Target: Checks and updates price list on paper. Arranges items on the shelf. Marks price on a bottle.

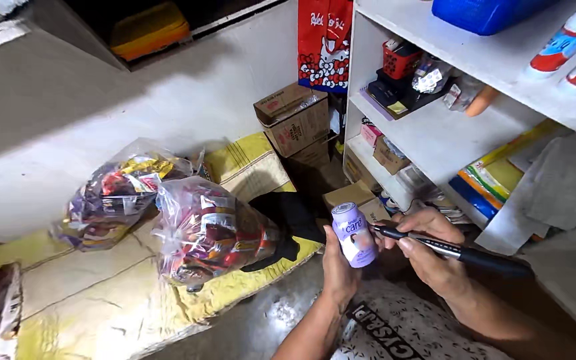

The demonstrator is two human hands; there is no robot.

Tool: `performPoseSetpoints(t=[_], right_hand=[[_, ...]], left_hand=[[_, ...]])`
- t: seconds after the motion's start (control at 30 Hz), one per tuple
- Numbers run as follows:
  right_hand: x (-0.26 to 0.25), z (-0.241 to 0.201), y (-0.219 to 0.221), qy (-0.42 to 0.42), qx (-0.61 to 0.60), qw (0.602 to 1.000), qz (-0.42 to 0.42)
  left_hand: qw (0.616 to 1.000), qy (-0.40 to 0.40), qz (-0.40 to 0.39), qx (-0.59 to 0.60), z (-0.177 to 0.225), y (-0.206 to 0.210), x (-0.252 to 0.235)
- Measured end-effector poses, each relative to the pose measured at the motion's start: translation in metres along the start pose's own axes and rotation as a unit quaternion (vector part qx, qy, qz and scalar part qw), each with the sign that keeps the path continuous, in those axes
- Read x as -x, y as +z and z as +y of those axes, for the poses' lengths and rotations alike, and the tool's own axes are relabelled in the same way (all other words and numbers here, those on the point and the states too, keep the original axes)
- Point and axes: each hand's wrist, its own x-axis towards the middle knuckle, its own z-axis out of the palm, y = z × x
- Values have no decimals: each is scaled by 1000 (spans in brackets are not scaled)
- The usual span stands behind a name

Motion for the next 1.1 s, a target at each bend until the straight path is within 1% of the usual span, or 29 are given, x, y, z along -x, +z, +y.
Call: performPoseSetpoints(t=[0.1,0.27,0.37,0.57,0.67,0.77,0.83,1.0,1.1], right_hand=[[-3,-2,-2,-3,2,1000,3],[-4,-4,-6,-2,14,1000,-24],[-2,-4,-6,-9,25,999,-20],[-3,-2,-7,-12,27,999,-20],[-4,-1,-8,-19,22,999,-15],[-6,0,-8,-28,9,999,-23],[-8,1,-8,-33,4,999,-29],[-9,2,-8,-29,-12,999,-39],[-10,4,-8,-31,-10,998,-45]], left_hand=[[1000,-6,-18,12,1,-1,-2],[999,-9,-30,42,0,0,-5],[996,-14,-46,74,-1,1,-7],[994,-25,-51,95,-3,0,-12],[996,-2,-56,64,-5,-1,-13],[997,61,-39,-9,-9,-2,-14],[995,88,-29,-39,-11,-4,-16],[996,83,-14,-43,-10,0,-18],[994,93,-1,-55,-10,2,-19]])
